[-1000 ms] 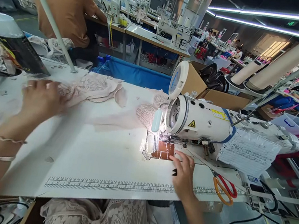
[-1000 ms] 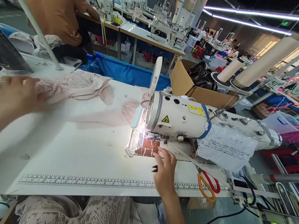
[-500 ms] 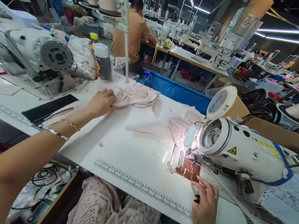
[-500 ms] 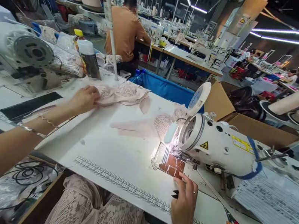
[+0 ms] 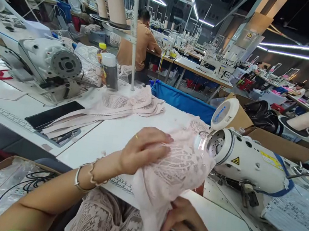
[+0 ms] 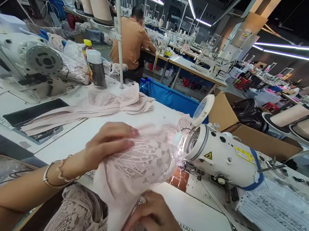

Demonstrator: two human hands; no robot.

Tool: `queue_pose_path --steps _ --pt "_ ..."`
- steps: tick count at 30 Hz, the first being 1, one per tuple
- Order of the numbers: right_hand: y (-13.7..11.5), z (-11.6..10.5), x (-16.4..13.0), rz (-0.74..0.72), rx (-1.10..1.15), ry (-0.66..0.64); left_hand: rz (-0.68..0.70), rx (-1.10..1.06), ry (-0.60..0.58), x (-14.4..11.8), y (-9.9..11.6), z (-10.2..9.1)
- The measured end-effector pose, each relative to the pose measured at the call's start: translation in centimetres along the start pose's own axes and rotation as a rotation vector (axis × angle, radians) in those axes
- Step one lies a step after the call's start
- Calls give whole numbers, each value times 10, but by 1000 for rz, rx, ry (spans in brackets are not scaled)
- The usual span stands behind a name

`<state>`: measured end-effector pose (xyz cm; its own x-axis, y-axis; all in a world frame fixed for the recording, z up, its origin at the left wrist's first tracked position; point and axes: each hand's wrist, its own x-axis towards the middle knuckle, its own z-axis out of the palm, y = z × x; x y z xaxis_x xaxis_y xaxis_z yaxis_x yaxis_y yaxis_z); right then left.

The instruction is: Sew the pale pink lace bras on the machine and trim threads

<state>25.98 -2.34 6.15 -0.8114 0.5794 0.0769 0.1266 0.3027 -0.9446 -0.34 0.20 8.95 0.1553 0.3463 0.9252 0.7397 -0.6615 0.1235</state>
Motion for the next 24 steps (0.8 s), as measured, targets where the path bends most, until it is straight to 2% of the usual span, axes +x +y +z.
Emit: queue_pose_path --steps 1,3,5,6,8,10,12,13,15,17,18,20,22,24 --pt "-1 2 0 71 14 -54 7 60 -10 -3 -6 8" --pt "5 6 -4 220 -37 -17 -83 244 -106 -14 -22 19" --pt "20 8 -9 293 -151 81 -332 381 -313 -33 -29 23" --pt "29 9 -12 285 -199 101 -462 375 -433 -45 -25 24" --pt "47 13 -15 208 -251 134 -664 156 -687 -71 -3 25" --pt "62 19 -15 160 -251 238 -846 -336 -865 -96 32 27" --pt "72 28 -12 160 -236 399 -1019 -714 -846 -111 67 32" --pt "75 33 -10 177 -240 504 -1152 -849 -779 -114 81 35" --pt "79 42 -6 270 -285 742 -1430 -1069 -524 -114 98 42" --pt "83 46 -2 424 -355 944 -1596 -1217 -262 -110 102 48" --pt "85 46 0 486 -385 993 -1616 -1264 -186 -108 101 50" --pt "90 44 4 529 -398 975 -1563 -1309 -173 -107 95 52" --pt "96 40 7 470 -337 888 -1440 -1293 -249 -110 89 53" --pt "103 35 8 406 -271 829 -1327 -1213 -391 -114 85 51"
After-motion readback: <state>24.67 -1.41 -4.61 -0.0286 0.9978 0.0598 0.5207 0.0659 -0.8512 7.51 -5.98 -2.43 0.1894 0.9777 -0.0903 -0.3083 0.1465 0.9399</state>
